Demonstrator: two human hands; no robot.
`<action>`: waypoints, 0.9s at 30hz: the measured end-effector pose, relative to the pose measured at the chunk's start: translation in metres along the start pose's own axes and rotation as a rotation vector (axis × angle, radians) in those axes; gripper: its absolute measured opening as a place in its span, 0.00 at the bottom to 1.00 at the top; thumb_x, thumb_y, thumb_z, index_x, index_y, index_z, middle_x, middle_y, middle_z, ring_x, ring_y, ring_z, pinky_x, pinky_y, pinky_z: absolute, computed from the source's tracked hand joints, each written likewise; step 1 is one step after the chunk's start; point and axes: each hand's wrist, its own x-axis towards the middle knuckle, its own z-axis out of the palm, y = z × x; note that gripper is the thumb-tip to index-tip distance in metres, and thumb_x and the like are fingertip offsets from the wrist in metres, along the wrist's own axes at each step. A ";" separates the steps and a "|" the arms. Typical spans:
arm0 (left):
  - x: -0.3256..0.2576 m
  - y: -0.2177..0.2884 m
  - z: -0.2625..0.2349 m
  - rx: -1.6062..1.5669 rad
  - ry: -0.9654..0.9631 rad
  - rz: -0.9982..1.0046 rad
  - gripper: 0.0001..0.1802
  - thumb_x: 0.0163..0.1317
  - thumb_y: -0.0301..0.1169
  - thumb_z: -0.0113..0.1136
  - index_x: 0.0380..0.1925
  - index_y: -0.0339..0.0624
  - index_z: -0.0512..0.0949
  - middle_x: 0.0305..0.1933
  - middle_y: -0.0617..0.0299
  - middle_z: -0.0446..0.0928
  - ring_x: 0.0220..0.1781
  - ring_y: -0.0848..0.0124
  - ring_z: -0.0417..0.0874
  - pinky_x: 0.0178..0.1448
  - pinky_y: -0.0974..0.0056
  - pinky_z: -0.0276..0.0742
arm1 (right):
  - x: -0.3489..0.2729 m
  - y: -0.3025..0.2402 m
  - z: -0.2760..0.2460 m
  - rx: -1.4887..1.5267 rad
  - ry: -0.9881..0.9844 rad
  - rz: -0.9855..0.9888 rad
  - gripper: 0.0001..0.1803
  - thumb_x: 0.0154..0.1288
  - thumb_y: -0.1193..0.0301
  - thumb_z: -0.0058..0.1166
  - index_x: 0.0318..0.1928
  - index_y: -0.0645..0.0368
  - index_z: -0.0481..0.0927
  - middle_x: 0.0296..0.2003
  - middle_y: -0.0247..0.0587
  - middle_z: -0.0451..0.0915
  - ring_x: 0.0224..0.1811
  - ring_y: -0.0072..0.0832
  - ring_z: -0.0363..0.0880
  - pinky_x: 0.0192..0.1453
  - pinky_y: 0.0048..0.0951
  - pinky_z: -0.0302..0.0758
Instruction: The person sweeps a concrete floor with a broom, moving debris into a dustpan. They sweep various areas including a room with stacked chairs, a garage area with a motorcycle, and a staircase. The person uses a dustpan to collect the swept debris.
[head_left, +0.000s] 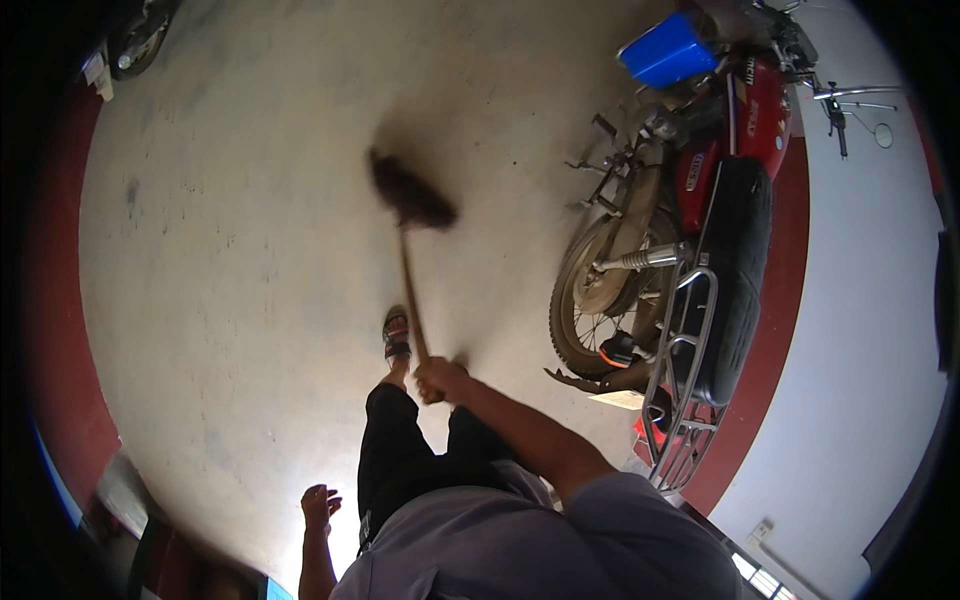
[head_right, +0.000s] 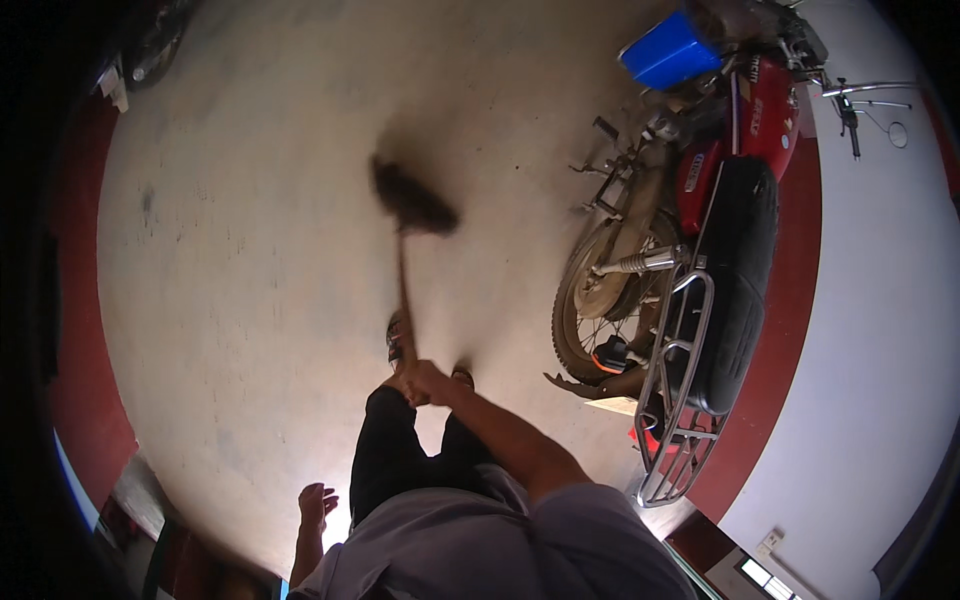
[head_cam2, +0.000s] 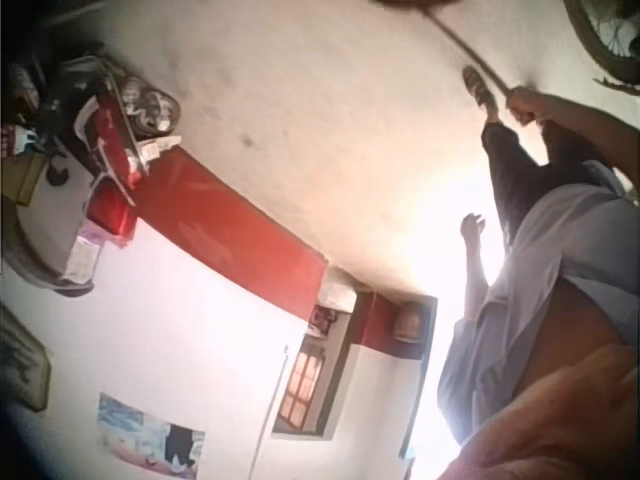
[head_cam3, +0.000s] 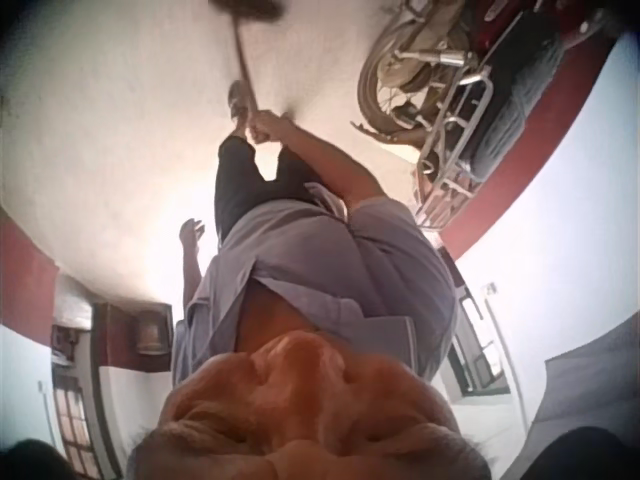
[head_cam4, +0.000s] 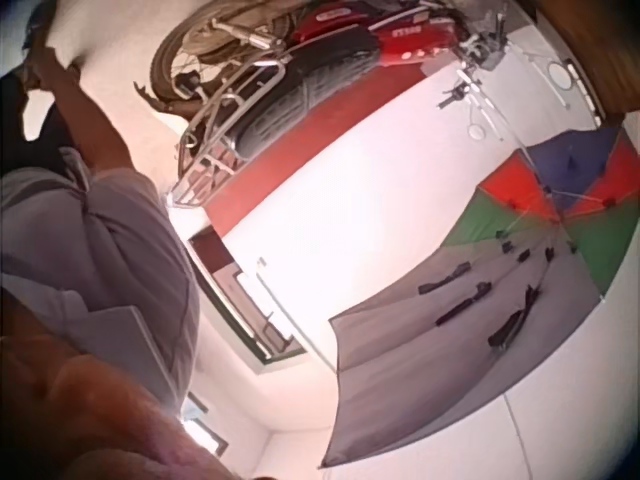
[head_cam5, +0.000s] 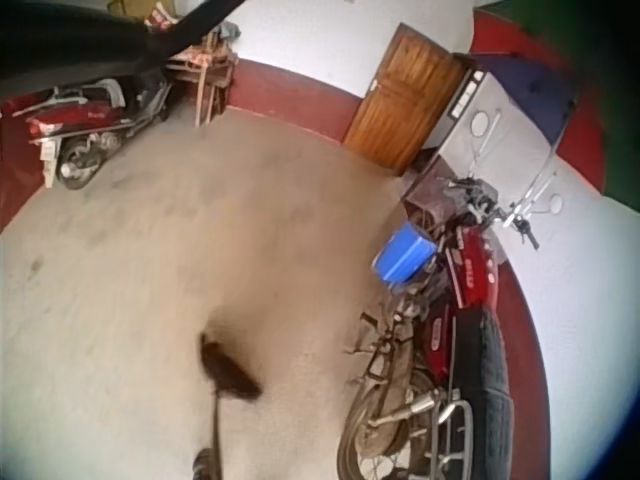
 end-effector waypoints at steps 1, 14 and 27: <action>0.001 0.016 0.010 -0.001 -0.029 0.029 0.13 0.55 0.32 0.45 0.38 0.37 0.66 0.30 0.53 0.74 0.23 0.67 0.77 0.24 0.68 0.73 | -0.019 -0.014 0.028 -0.001 -0.013 -0.006 0.06 0.51 0.73 0.49 0.25 0.60 0.66 0.14 0.36 0.66 0.12 0.24 0.67 0.12 0.27 0.66; -0.003 0.124 0.059 0.035 0.070 0.115 0.15 0.54 0.34 0.46 0.40 0.39 0.66 0.31 0.53 0.74 0.21 0.67 0.76 0.24 0.67 0.73 | -0.135 -0.095 -0.056 -0.102 0.515 -0.229 0.05 0.52 0.72 0.47 0.26 0.57 0.66 0.14 0.32 0.65 0.11 0.22 0.65 0.09 0.23 0.61; -0.049 0.237 0.184 0.212 0.017 0.071 0.14 0.54 0.32 0.45 0.39 0.36 0.66 0.30 0.53 0.74 0.24 0.68 0.77 0.26 0.68 0.73 | 0.000 -0.226 -0.095 0.309 0.051 -0.306 0.07 0.49 0.73 0.47 0.20 0.56 0.64 0.11 0.33 0.62 0.10 0.24 0.62 0.14 0.26 0.63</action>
